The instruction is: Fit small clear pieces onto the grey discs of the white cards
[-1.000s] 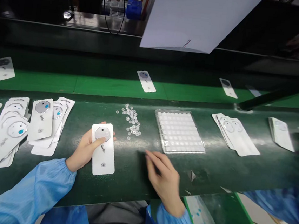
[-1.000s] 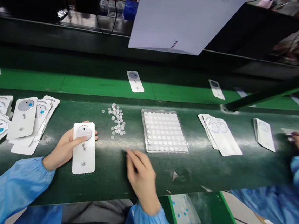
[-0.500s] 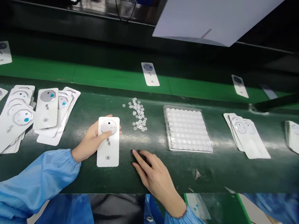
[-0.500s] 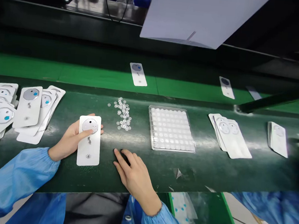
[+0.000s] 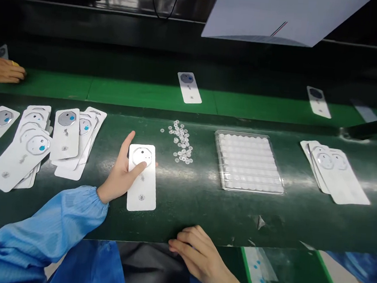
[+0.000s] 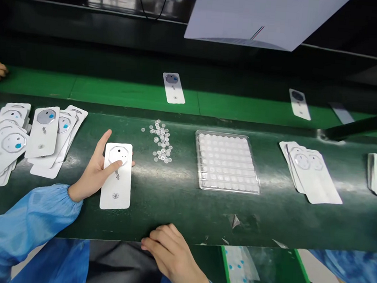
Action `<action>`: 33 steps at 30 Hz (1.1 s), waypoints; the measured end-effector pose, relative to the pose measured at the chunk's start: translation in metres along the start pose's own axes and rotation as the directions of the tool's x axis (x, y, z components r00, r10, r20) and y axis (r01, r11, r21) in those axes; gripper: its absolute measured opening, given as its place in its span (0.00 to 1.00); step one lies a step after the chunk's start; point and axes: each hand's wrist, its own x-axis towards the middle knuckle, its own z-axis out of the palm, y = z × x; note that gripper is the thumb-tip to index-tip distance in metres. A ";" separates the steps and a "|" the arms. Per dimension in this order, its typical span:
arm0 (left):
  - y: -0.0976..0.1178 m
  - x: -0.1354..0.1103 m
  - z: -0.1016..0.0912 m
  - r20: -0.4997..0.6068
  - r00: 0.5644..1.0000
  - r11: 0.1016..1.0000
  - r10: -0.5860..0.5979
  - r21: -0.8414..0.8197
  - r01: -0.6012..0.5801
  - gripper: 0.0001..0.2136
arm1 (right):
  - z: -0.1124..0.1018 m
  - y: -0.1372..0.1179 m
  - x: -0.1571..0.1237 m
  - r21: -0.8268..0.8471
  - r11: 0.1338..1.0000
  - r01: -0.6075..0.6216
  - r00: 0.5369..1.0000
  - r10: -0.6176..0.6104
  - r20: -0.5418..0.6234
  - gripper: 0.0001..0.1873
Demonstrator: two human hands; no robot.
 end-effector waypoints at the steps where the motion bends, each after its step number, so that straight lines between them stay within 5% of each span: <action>1: -0.001 0.000 0.000 0.012 1.000 0.999 0.013 0.050 -0.014 0.44 | -0.001 -0.001 0.008 0.090 0.993 -0.082 0.996 0.084 -0.020 0.09; 4: -0.005 -0.002 -0.001 0.057 0.995 0.955 0.079 0.284 -0.092 0.19 | -0.011 -0.001 0.046 0.344 0.876 -0.338 0.926 0.374 -0.043 0.12; 7: -0.005 -0.004 0.001 0.098 0.974 0.846 0.203 0.484 -0.225 0.10 | -0.026 0.007 0.090 0.479 0.698 -0.532 0.827 0.551 0.115 0.19; 11: -0.004 -0.007 0.001 0.224 0.935 0.794 0.274 0.495 -0.351 0.12 | -0.042 0.017 0.131 0.475 0.584 -0.658 0.752 0.543 0.373 0.25; 18: -0.017 -0.004 -0.004 0.392 0.834 0.738 0.389 0.409 -0.536 0.10 | -0.045 0.018 0.152 0.374 0.575 -0.727 0.680 0.530 0.506 0.27; 21: -0.019 -0.002 -0.003 0.341 0.802 0.694 0.490 0.405 -0.596 0.09 | -0.041 0.018 0.152 0.453 0.496 -0.741 0.671 0.538 0.510 0.26; 25: -0.017 -0.003 -0.001 0.228 0.828 0.719 0.513 0.412 -0.559 0.06 | -0.033 0.018 0.144 0.593 0.395 -0.701 0.701 0.537 0.470 0.25; 33: -0.014 -0.004 -0.001 0.172 0.854 0.740 0.491 0.435 -0.513 0.07 | -0.024 0.012 0.136 0.656 0.405 -0.637 0.742 0.552 0.379 0.21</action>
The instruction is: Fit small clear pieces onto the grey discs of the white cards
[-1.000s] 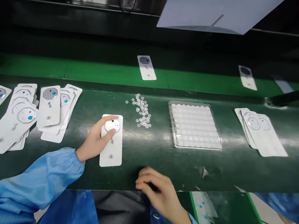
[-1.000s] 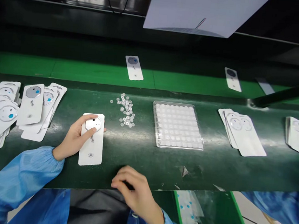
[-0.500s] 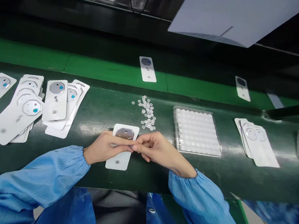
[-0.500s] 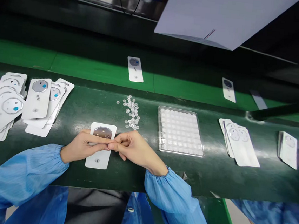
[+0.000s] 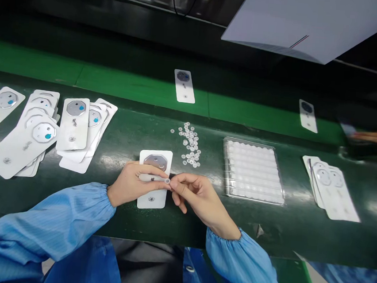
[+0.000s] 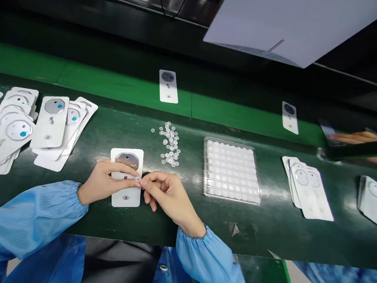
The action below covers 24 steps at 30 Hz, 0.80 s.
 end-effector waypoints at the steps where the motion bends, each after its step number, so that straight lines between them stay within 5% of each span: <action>1: 0.000 0.000 0.000 -0.004 1.000 1.000 -0.003 0.004 0.003 0.07 | 0.001 0.000 0.000 -0.004 1.000 0.009 1.000 -0.009 -0.013 0.22; 15: -0.001 0.000 0.000 0.028 0.998 0.998 -0.061 0.003 0.061 0.05 | 0.006 -0.002 0.001 -0.177 0.981 0.079 0.987 -0.102 -0.124 0.18; 24: -0.005 -0.003 0.001 0.022 0.979 0.976 -0.203 -0.076 0.204 0.22 | 0.015 -0.004 0.017 -0.387 0.894 0.227 0.911 -0.335 -0.239 0.15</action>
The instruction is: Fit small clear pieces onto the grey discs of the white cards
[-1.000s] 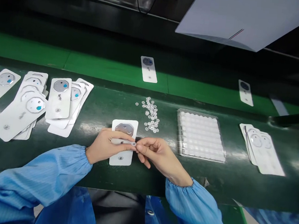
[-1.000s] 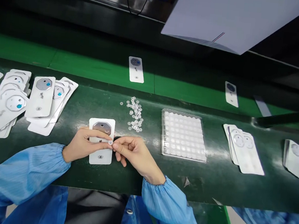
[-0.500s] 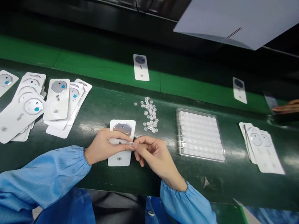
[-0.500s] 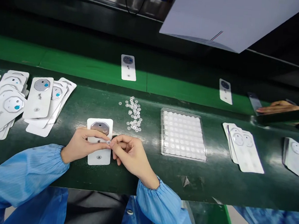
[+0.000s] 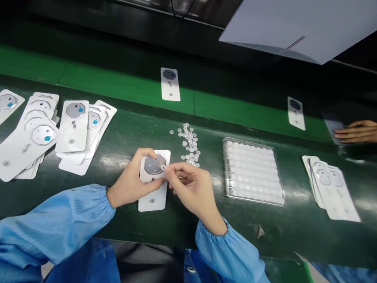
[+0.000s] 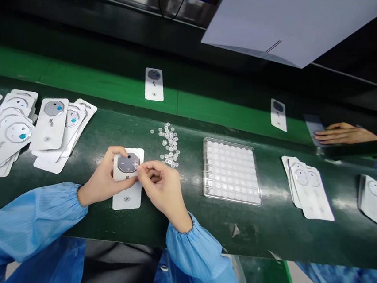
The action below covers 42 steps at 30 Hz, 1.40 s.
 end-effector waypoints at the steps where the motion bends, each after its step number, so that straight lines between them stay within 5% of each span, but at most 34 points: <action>1: 0.000 0.000 0.000 0.004 1.000 1.000 -0.009 -0.005 0.009 0.25 | 0.001 0.000 0.002 -0.008 1.000 0.001 1.000 -0.001 -0.001 0.15; 9: 0.006 0.000 0.000 0.040 0.999 0.999 -0.011 -0.041 0.013 0.49 | 0.002 -0.003 0.005 -0.033 0.999 -0.025 1.000 0.026 0.008 0.19; 20: 0.002 0.000 -0.001 0.039 0.999 0.999 0.018 0.043 -0.020 0.55 | 0.004 -0.006 0.007 -0.062 0.996 -0.060 0.998 0.059 -0.016 0.18; 26: 0.002 -0.001 -0.003 0.065 0.998 0.995 0.005 -0.095 0.001 0.56 | -0.002 -0.008 0.013 -0.057 0.997 -0.052 0.998 0.051 -0.021 0.18; 31: 0.004 0.003 -0.007 0.096 0.993 0.964 -0.069 -0.252 0.091 0.50 | -0.001 -0.012 0.011 0.135 0.988 -0.075 0.989 0.056 0.140 0.20; 35: 0.004 0.007 -0.006 0.086 0.983 0.965 -0.164 -0.192 0.178 0.24 | -0.006 -0.005 0.009 0.158 0.987 -0.032 0.968 -0.009 0.251 0.21; 37: 0.004 0.009 -0.006 0.088 0.977 0.958 -0.195 -0.197 0.208 0.20 | -0.012 0.006 0.007 0.206 0.978 -0.037 0.957 -0.025 0.290 0.24; 40: 0.009 0.022 -0.020 0.089 0.977 0.960 -0.195 -0.187 0.208 0.16 | -0.021 0.029 -0.001 0.292 0.956 -0.042 0.983 -0.012 0.183 0.26; 42: 0.023 0.044 -0.045 0.062 0.990 0.991 -0.128 -0.037 0.130 0.15 | -0.025 0.043 -0.006 0.288 0.958 -0.014 0.997 -0.008 0.074 0.25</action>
